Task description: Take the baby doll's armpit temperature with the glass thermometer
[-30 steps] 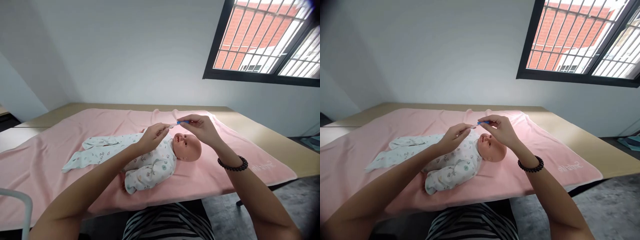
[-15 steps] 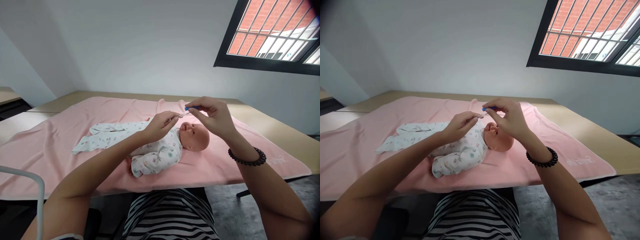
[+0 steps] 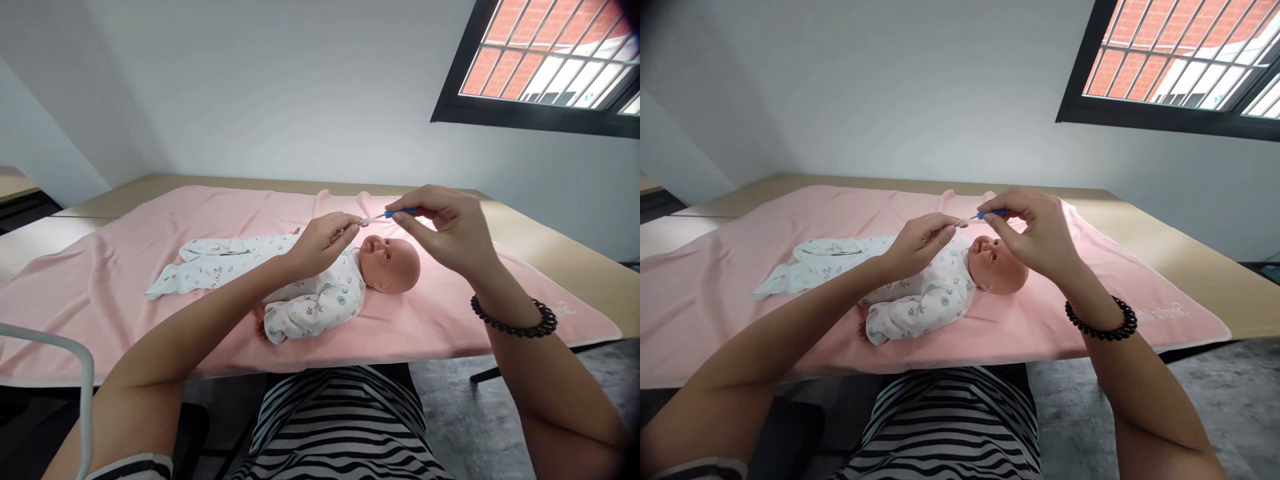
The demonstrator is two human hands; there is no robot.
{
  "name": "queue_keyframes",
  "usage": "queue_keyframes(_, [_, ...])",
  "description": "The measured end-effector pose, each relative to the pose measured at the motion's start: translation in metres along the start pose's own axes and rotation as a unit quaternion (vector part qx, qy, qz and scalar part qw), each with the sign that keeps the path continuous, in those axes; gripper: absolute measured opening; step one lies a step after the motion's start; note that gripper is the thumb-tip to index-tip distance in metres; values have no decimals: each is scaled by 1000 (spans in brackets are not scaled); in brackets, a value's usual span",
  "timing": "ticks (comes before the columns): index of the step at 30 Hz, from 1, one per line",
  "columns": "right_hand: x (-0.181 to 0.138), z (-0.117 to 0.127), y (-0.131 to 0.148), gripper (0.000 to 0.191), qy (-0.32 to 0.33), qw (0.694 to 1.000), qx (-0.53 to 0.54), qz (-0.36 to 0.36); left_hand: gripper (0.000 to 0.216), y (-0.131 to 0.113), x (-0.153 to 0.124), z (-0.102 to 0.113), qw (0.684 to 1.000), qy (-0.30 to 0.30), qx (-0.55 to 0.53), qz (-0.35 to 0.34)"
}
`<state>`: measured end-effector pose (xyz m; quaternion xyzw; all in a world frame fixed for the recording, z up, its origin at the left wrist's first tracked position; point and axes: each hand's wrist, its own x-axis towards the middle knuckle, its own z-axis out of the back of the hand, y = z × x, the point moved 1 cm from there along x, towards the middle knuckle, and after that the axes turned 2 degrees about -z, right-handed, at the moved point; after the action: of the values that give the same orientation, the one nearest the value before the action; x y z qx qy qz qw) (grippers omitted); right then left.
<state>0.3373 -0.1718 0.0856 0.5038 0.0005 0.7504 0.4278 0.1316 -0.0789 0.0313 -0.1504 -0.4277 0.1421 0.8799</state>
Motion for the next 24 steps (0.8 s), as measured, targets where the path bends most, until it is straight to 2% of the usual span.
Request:
queue_keyframes(3, [-2, -7, 0, 17, 36, 999, -20, 8, 29, -5, 0, -2, 1000, 9, 3, -1])
queue_keyframes(7, [-3, -12, -4, 18, 41, 999, -19, 10, 29, -8, 0, -4, 1000, 15, 7, -3])
queue_keyframes(12, [-4, -15, -10, 15, 70, 997, 32, -6, 27, -9, 0, -4, 999, 28, 11, -24])
queue_keyframes(16, [-5, -18, -9, 12, 58, 997, 42, -12, 27, -14, -2, -9, 999, 10, 18, -31])
queue_keyframes(20, [-8, -20, -4, 10, 79, 993, 73, -47, 24, -23, -7, -14, 1000, -10, 12, -25])
queue_keyframes(24, [-18, -23, -1, 14, 48, 998, 31, -38, 18, -26, -10, -22, 999, -39, 34, -14])
